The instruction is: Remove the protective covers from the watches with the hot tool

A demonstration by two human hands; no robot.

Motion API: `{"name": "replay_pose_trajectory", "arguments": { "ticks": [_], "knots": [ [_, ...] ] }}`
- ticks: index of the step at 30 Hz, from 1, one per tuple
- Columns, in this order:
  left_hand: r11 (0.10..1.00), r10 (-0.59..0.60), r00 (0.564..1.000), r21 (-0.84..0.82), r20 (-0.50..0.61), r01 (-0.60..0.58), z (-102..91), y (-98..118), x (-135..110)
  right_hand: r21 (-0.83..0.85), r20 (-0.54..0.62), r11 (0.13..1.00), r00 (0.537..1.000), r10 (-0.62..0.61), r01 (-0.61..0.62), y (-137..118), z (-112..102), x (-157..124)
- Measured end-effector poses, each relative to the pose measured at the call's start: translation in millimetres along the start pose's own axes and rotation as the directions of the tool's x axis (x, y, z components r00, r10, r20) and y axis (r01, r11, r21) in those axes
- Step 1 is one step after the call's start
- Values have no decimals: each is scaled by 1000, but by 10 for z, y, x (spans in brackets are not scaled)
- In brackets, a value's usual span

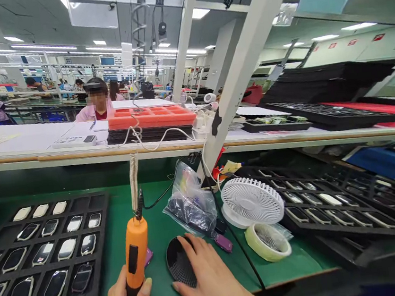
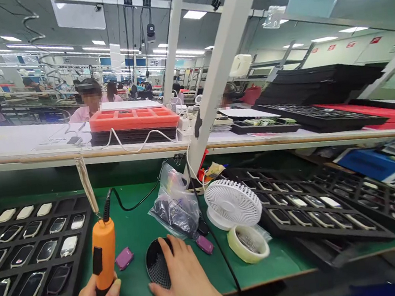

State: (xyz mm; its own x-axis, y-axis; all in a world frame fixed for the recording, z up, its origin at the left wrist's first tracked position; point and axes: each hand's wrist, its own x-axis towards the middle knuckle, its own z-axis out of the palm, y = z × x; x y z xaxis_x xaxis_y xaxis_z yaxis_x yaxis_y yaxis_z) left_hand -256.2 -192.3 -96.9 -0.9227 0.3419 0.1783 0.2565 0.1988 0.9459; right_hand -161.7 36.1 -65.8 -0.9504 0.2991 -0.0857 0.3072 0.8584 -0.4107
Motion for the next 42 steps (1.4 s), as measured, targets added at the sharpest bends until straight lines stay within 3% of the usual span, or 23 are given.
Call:
{"name": "replay_pose_trajectory", "arguments": {
  "ticks": [6, 12, 19, 22, 30, 37, 42],
  "knots": [
    [1000, 2, 999, 5, 52, -2, 32, 47, 17, -19, -7, 999, 999, -32, 32, -1, 26, 43],
    [988, -5, 995, 156, 104, -11, -91, 7, 181, -41, 2, 995, 996, -90, 90, 18, 4, 29],
    [988, -113, 994, 110, -2, 112, -52, 252, 100, -60, -51, 987, 987, -152, 149, -39, 62, 130],
    [988, -128, 992, 88, 13, 127, -11, 309, 16, -74, -110, 982, 977, -180, 172, -47, 96, 197],
    [994, -40, 996, 101, 76, 32, -171, 280, 86, -78, -191, 970, 951, -242, 231, -84, 173, 261],
    [981, -172, 983, 103, 62, 165, -260, 174, 86, -3, -188, 957, 940, -286, 291, -296, 333, 609],
    [984, -175, 982, 53, 70, 171, -290, 174, 63, -7, -188, 942, 925, -329, 334, -356, 320, 661]
  ]
}}
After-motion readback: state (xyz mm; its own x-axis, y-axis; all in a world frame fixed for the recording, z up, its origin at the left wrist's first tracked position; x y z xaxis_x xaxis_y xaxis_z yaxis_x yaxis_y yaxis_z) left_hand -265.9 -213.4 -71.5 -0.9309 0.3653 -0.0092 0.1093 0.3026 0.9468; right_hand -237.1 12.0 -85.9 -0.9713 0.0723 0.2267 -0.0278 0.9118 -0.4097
